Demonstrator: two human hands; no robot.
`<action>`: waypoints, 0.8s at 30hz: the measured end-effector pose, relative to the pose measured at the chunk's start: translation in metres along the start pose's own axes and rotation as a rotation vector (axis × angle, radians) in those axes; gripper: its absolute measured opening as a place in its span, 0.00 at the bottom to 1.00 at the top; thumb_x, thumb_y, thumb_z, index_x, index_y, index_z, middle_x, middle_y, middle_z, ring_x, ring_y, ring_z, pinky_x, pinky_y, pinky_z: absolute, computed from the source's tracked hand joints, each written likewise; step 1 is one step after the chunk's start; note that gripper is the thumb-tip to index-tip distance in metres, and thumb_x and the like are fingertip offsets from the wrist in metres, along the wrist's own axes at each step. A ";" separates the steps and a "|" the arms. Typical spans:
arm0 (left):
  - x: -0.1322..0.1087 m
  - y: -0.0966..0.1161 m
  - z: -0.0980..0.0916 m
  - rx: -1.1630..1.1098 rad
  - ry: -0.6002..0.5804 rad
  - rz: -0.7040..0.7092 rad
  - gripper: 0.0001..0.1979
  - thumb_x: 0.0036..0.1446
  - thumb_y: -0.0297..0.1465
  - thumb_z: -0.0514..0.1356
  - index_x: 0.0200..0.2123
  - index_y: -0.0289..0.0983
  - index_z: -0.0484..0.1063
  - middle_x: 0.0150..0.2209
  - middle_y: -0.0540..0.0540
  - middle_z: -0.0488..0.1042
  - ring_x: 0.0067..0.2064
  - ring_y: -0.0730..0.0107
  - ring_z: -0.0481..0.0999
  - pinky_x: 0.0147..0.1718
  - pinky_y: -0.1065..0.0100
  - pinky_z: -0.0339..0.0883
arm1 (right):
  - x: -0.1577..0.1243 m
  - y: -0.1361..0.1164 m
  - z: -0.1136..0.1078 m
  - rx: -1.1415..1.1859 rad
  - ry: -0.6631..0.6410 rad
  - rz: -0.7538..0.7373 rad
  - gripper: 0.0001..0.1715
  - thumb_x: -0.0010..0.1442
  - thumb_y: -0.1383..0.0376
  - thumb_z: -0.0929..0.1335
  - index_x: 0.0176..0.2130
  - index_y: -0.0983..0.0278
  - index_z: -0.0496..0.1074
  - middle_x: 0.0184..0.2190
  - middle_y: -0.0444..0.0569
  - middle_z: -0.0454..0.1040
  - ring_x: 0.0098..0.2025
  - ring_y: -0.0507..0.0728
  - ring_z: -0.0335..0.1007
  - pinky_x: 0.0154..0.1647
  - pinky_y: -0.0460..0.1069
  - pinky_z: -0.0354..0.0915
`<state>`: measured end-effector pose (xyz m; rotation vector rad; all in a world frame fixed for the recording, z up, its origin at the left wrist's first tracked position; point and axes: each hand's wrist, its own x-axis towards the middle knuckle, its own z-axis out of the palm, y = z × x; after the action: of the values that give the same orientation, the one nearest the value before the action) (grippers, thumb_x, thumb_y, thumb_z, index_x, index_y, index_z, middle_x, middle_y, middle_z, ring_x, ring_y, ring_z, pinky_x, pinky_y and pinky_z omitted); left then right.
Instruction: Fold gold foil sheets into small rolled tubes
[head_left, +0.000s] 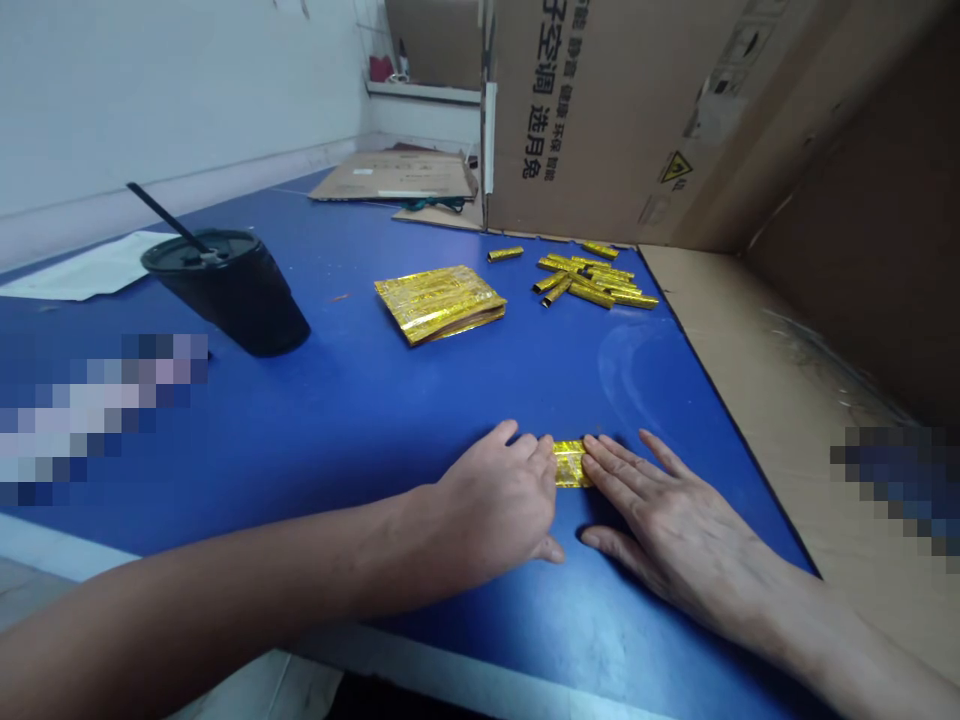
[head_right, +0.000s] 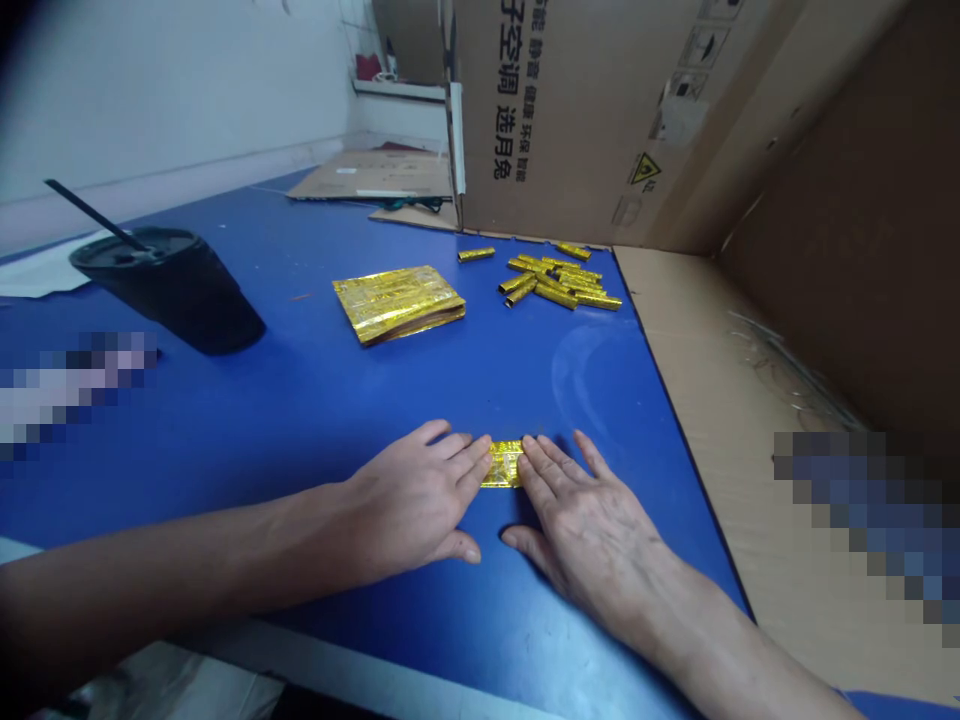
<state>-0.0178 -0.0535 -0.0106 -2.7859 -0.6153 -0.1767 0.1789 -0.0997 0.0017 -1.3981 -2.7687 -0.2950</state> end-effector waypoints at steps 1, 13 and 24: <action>0.000 0.000 0.000 -0.003 0.004 -0.008 0.36 0.48 0.54 0.52 0.45 0.26 0.69 0.49 0.33 0.68 0.45 0.55 0.67 0.42 0.59 0.55 | 0.000 0.000 0.000 -0.003 -0.015 -0.004 0.30 0.58 0.56 0.61 0.53 0.75 0.63 0.53 0.62 0.63 0.55 0.63 0.58 0.54 0.63 0.56; 0.003 -0.003 -0.005 -0.062 -0.015 -0.034 0.34 0.48 0.54 0.53 0.43 0.29 0.70 0.52 0.32 0.64 0.49 0.53 0.64 0.43 0.57 0.56 | -0.002 -0.001 -0.002 0.050 -0.084 0.019 0.35 0.57 0.54 0.60 0.56 0.75 0.58 0.57 0.63 0.55 0.59 0.64 0.50 0.55 0.63 0.54; 0.006 -0.004 -0.011 -0.171 -0.055 -0.021 0.28 0.47 0.51 0.56 0.35 0.29 0.72 0.39 0.37 0.69 0.40 0.58 0.66 0.37 0.63 0.59 | -0.003 0.000 -0.004 0.073 -0.116 0.016 0.39 0.57 0.51 0.59 0.57 0.75 0.57 0.58 0.64 0.53 0.59 0.64 0.49 0.56 0.61 0.54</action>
<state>-0.0149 -0.0505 0.0023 -2.9583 -0.6728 -0.1653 0.1806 -0.1024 0.0055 -1.4643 -2.8257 -0.1144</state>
